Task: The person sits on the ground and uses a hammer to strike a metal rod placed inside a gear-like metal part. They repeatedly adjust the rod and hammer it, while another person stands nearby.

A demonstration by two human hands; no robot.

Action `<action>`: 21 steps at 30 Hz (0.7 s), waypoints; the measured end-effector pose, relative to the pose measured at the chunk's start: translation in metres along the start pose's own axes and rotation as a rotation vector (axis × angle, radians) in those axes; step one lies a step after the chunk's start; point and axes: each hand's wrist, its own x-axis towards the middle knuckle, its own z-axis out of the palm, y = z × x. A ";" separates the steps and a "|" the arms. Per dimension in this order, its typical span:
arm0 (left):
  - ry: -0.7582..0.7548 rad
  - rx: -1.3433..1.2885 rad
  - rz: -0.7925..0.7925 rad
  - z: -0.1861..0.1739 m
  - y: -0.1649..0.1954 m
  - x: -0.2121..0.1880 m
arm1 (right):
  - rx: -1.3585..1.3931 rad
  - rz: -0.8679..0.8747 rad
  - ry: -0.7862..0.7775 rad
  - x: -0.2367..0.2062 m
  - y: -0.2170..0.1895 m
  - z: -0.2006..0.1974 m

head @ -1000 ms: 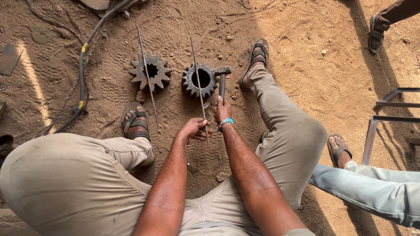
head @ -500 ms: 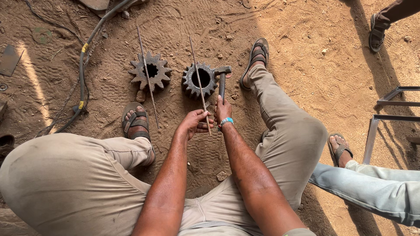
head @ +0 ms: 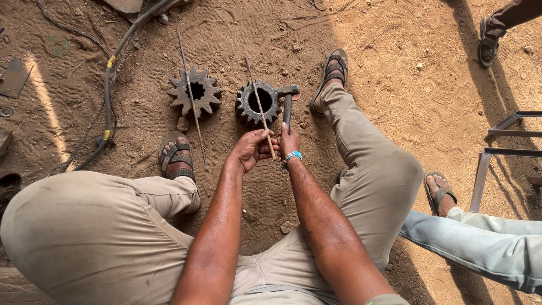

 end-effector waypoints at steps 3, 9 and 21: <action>0.000 -0.067 0.046 0.006 0.008 0.000 | 0.064 0.036 -0.038 -0.004 -0.002 -0.002; -0.013 -0.187 0.134 0.017 0.020 -0.001 | 0.076 0.070 -0.045 0.000 0.000 -0.001; -0.009 -0.278 0.224 0.037 0.039 -0.004 | 0.119 0.108 -0.059 0.002 0.003 -0.001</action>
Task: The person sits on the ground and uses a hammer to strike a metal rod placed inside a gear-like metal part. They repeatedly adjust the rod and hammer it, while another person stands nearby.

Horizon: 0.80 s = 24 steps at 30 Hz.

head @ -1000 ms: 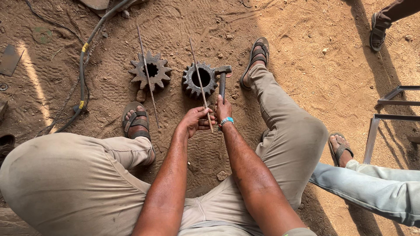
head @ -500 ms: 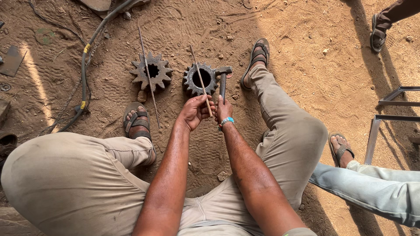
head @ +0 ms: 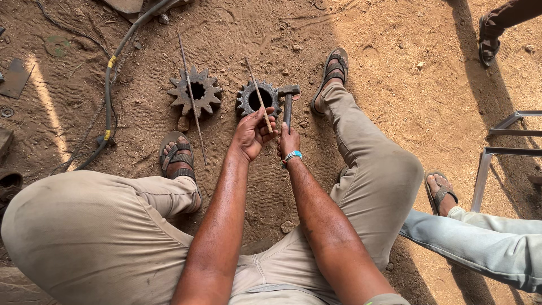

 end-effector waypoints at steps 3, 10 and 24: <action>-0.022 -0.018 -0.001 0.004 0.002 -0.001 | -0.018 0.008 -0.003 0.000 -0.001 -0.001; -0.040 -0.023 0.015 0.009 0.005 -0.001 | -0.045 0.007 0.010 0.002 0.000 0.000; -0.029 0.030 0.010 0.012 0.004 -0.002 | -0.068 0.016 0.014 0.000 -0.003 0.000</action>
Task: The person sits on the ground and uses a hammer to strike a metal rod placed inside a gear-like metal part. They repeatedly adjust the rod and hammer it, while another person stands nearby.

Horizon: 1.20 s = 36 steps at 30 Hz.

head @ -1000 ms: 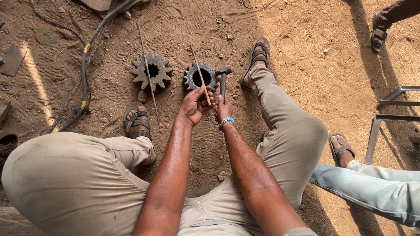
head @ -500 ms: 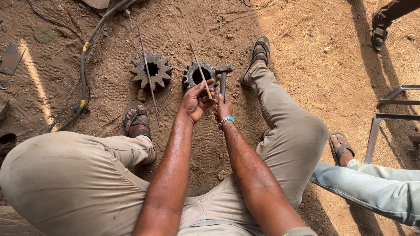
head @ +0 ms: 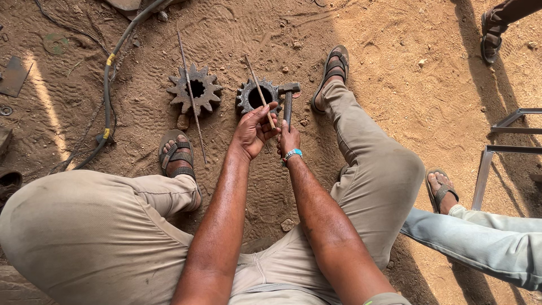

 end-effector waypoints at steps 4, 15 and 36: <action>-0.009 -0.002 -0.011 0.005 0.003 -0.004 | 0.014 -0.009 0.004 -0.001 -0.001 0.000; -0.029 0.319 -0.181 -0.033 -0.024 0.000 | -0.024 -0.047 0.019 0.005 0.003 0.000; 0.172 0.480 -0.381 -0.077 -0.048 -0.012 | -0.022 -0.074 0.018 -0.002 -0.002 -0.001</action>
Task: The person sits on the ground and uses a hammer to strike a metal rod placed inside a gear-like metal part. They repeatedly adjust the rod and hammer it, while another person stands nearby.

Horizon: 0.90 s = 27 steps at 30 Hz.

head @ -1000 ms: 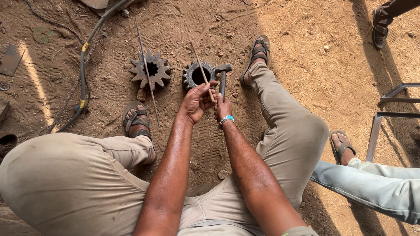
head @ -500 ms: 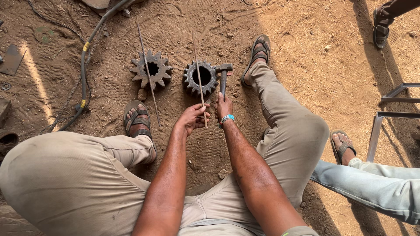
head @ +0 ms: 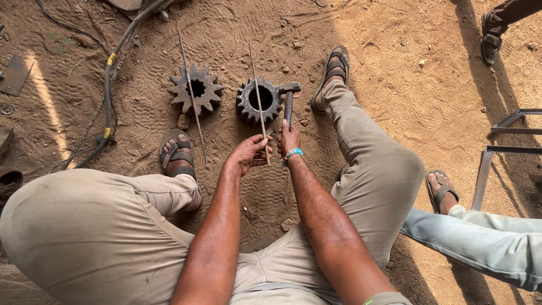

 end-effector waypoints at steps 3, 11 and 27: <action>-0.035 0.015 -0.036 -0.002 -0.005 0.001 | -0.024 -0.010 0.009 0.000 0.000 0.000; 0.049 0.204 -0.068 -0.007 -0.026 0.004 | 0.006 0.020 -0.008 -0.002 -0.001 -0.001; 0.122 0.253 -0.114 -0.008 -0.029 0.004 | 0.058 0.058 -0.024 -0.001 0.000 0.001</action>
